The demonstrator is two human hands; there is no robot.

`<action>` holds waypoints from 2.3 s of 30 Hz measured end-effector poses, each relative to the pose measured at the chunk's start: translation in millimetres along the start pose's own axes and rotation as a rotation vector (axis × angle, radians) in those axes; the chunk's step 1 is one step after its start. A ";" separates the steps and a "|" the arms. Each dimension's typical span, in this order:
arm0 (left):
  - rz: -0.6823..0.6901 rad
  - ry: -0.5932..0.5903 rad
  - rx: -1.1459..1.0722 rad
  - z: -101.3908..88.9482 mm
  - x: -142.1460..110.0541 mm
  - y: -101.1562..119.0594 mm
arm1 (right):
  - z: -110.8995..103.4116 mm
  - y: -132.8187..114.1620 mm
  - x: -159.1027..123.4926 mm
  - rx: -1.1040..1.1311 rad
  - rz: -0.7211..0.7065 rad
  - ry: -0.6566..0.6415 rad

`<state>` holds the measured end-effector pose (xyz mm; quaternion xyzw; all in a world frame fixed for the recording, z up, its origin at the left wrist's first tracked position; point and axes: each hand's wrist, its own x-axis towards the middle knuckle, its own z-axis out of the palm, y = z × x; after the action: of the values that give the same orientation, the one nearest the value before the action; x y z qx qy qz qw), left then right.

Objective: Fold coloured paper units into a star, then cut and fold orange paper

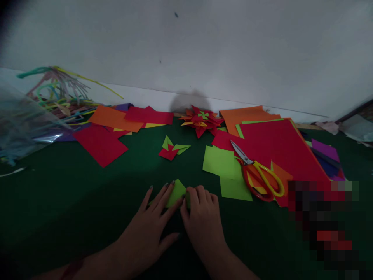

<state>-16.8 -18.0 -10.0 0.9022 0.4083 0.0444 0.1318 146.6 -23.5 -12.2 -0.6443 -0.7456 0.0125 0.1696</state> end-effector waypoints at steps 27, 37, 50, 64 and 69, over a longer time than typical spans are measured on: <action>0.000 0.001 -0.015 -2.3 -0.7 -0.4 | -19.5 14.7 -13.0 -0.229 0.006 -0.145; 0.009 0.004 -0.012 0.0 -0.8 -1.2 | -9.8 6.2 -6.3 0.150 0.011 0.023; 0.006 0.025 0.042 -0.2 -3.5 -2.9 | 0.7 1.4 -1.2 0.090 -0.079 -0.083; -0.259 0.232 0.230 0.8 -47.1 -22.2 | -16.2 -2.8 0.7 0.184 0.004 -0.217; -0.067 0.173 0.123 -14.8 -32.4 -3.4 | -9.5 0.0 -0.6 0.211 0.002 -0.180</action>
<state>-43.5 -37.1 4.2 0.8872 0.4501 0.0924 0.0420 149.2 -26.0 -3.4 -0.6199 -0.7517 0.1488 0.1689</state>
